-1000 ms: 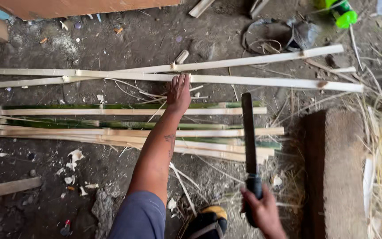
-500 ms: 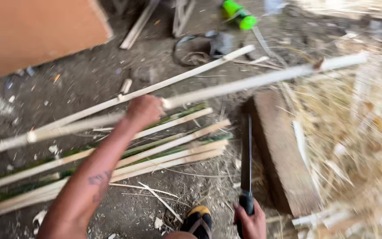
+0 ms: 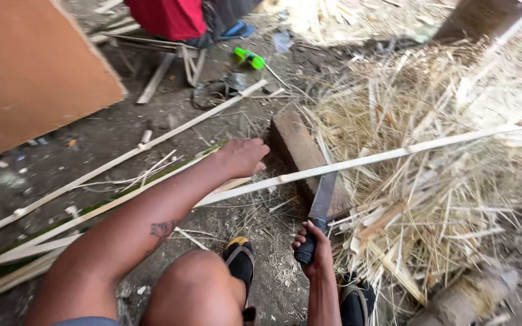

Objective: The person uses a machete to split long bamboo poles into thin strips. They repeatedly position the bamboo on a wooden block and strike it to separate the material, then move the finished strips aside.

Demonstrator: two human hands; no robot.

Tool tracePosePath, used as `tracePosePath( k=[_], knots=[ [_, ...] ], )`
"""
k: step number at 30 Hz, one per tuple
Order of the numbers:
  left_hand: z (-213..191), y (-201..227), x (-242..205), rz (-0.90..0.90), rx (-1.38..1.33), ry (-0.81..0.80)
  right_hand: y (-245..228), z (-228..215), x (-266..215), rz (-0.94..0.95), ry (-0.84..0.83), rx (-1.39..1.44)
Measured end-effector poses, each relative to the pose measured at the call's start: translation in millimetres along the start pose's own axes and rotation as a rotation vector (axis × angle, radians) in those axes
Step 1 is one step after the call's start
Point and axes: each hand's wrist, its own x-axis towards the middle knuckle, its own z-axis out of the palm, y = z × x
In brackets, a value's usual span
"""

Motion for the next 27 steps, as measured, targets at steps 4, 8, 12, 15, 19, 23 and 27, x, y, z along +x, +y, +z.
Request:
tracePosePath(
  k=[4, 8, 12, 15, 19, 23, 27],
  knots=[
    [3, -16, -49, -0.126, 0.028, -0.072, 20, 15, 5, -0.081, -0.034, 0.141],
    [22, -20, -86, -0.238, -0.048, -0.093, 40, 37, -1, -0.225, 0.003, 0.030],
    [71, -22, -71, -0.431, -0.282, -0.235, 43, 46, -11, -0.355, 0.050, -0.233],
    [137, -41, -55, -0.365, -0.456, -0.010, 38, 31, -26, -0.413, 0.072, -0.540],
    [227, -114, -46, -0.593, -0.367, 0.108, 46, 17, -13, -0.360, 0.165, -0.854],
    [296, -203, -65, -0.856, -0.182, 0.058, 62, -11, -7, -0.205, 0.283, -0.899],
    [310, -240, -68, -0.617, 0.049, -0.099, 73, -21, 11, -0.139, 0.387, -0.882]
  ],
)
